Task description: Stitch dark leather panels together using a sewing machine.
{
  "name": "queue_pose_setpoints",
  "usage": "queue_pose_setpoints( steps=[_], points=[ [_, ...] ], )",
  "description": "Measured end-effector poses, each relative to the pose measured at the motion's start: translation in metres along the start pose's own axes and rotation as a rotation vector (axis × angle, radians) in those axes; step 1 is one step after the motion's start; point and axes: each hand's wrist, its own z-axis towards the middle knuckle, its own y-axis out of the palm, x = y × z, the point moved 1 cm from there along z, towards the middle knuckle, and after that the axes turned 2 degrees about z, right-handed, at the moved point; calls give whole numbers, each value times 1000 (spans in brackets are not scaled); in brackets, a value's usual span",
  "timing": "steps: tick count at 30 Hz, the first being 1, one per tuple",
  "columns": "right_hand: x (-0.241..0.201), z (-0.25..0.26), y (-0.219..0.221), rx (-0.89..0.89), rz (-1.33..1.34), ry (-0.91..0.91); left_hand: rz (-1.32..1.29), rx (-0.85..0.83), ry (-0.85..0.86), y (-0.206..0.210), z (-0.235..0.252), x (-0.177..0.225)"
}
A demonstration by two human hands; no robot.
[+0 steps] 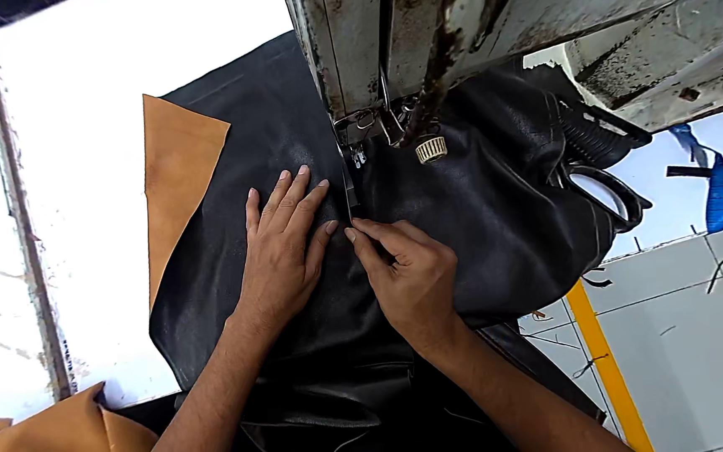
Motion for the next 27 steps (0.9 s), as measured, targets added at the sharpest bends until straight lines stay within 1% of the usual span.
queue_pose_setpoints(
  steps=[3,9,14,27],
  points=[
    [0,0,0,10,-5,25,14,-15,17,0,1,-2],
    [-3,6,1,-23,-34,143,4,-18,57,-2,5,-7],
    [-2,7,3,-5,-40,141,-38,65,144,0,1,-5],
    [-5,9,2,3,-72,144,-26,64,150,3,0,-4]
  ],
)
